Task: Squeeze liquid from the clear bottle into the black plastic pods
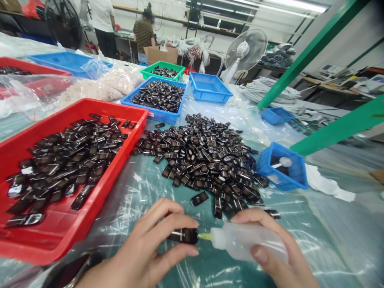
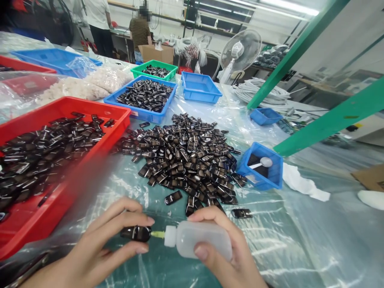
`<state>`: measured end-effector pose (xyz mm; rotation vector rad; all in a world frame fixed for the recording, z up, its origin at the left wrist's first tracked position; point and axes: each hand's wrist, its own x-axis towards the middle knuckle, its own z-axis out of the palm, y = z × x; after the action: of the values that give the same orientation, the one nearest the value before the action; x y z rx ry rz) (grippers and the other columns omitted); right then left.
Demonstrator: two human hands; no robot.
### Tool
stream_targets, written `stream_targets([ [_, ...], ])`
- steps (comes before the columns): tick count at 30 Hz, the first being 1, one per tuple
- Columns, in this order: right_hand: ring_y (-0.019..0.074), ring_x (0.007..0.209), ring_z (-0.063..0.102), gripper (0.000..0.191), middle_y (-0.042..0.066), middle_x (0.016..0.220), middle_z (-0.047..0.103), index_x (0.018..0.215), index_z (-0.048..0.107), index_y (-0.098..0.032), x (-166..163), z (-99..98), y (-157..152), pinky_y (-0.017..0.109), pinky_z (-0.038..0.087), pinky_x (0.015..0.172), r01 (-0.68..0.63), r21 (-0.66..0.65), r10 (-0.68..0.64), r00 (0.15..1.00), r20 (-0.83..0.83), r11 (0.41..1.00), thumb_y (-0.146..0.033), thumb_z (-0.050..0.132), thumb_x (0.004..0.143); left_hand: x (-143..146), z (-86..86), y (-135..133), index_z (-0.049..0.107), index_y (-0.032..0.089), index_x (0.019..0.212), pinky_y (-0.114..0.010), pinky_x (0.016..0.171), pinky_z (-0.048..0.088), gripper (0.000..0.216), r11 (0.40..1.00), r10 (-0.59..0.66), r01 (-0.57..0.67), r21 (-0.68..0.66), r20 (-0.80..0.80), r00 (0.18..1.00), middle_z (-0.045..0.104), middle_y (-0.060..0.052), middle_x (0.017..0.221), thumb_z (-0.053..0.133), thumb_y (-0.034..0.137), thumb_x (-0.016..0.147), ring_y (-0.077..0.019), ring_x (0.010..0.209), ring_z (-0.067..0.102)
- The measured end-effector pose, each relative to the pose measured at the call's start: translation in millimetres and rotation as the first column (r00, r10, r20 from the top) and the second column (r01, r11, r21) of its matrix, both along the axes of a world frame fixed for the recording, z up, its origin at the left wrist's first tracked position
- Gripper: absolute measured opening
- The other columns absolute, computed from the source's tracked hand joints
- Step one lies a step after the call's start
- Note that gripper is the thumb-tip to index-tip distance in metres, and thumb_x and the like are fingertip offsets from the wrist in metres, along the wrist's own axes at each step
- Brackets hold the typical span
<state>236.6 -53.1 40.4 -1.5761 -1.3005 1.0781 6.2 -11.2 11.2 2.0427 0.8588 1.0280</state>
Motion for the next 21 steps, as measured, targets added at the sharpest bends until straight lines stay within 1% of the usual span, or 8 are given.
stream_targets([
  [3,0.0173,0.053,0.055,0.042,-0.001,0.067,0.065,0.087,0.066,-0.034,0,-0.1,0,0.025,0.042,0.046,-0.008,-0.007,0.008,1.000,0.006,1.000,-0.072,0.061,0.070,0,0.5,2,0.059,0.029,0.104,-0.025,0.070,0.050,0.016,1.000,-0.003,0.003,0.009,0.005,1.000,0.060,-0.002,0.092,0.056,0.039,0.093,-0.0165,0.080,0.060],
  [6,0.0174,0.052,0.055,0.041,-0.001,0.066,0.065,0.086,0.066,-0.033,0,0.4,1,0.025,0.041,0.045,-0.029,-0.002,0.029,0.999,-0.012,1.000,-0.071,0.062,0.070,-1,-1.2,3,0.055,0.029,0.107,-0.024,0.071,0.051,0.016,0.999,-0.033,0.033,0.014,-0.026,0.999,0.064,-0.001,0.092,0.056,0.036,0.093,-0.0158,0.081,0.064],
  [10,0.0166,0.051,0.055,0.038,-0.001,0.066,0.065,0.085,0.066,-0.033,-1,0.4,1,0.025,0.042,0.045,-0.046,0.022,0.046,0.998,-0.033,0.999,-0.067,0.065,0.069,-1,-5.5,0,0.049,0.029,0.112,-0.019,0.053,0.050,0.020,0.998,-0.059,0.056,-0.027,-0.095,0.994,0.070,0.001,0.085,0.055,0.035,0.094,-0.0143,0.066,0.066],
  [11,0.0166,0.051,0.055,0.038,-0.001,0.066,0.066,0.085,0.066,-0.033,-1,0.1,1,0.025,0.042,0.045,-0.043,0.027,0.044,0.999,-0.029,0.999,-0.067,0.065,0.070,-1,-6.0,0,0.050,0.029,0.112,-0.019,0.054,0.051,0.019,0.998,-0.056,0.053,-0.032,-0.117,0.992,0.070,0.001,0.085,0.054,0.035,0.094,-0.0145,0.066,0.066],
  [13,0.0168,0.051,0.056,0.038,0.001,0.066,0.066,0.086,0.067,-0.032,-1,-0.6,1,0.025,0.042,0.044,-0.027,0.047,0.028,1.000,-0.012,0.999,-0.067,0.064,0.071,-2,-5.8,0,0.052,0.028,0.114,-0.022,0.066,0.054,0.019,0.998,-0.060,0.057,-0.027,-0.157,0.986,0.068,-0.001,0.092,0.050,0.034,0.096,-0.0163,0.076,0.067],
  [15,0.0168,0.050,0.056,0.038,0.001,0.067,0.066,0.086,0.067,-0.031,-1,-1.5,1,0.025,0.042,0.043,-0.007,0.092,0.006,1.000,0.011,0.996,-0.066,0.064,0.072,-3,-4.2,0,0.052,0.028,0.119,-0.025,0.076,0.054,0.023,0.997,-0.070,0.067,-0.026,-0.170,0.983,0.064,-0.003,0.098,0.042,0.032,0.098,-0.0174,0.086,0.065],
  [18,0.0153,0.051,0.058,0.035,0.000,0.070,0.067,0.087,0.068,-0.031,0,-2.7,0,0.023,0.044,0.044,0.003,0.168,-0.008,1.000,0.026,0.986,-0.064,0.064,0.074,-3,0.5,0,0.050,0.028,0.126,-0.025,0.079,0.054,0.030,0.994,-0.089,0.077,-0.079,-0.161,0.983,0.059,-0.004,0.102,0.034,0.027,0.100,-0.0169,0.090,0.063],
  [21,0.0133,0.052,0.058,0.032,-0.003,0.069,0.068,0.090,0.067,-0.035,1,-3.3,0,0.019,0.045,0.046,-0.016,0.173,0.012,1.000,0.024,0.985,-0.063,0.064,0.075,-5,6.7,0,0.050,0.026,0.125,-0.026,0.081,0.053,0.030,0.991,-0.098,0.081,-0.106,-0.172,0.980,0.058,-0.004,0.104,0.039,0.023,0.098,-0.0172,0.092,0.061],
])
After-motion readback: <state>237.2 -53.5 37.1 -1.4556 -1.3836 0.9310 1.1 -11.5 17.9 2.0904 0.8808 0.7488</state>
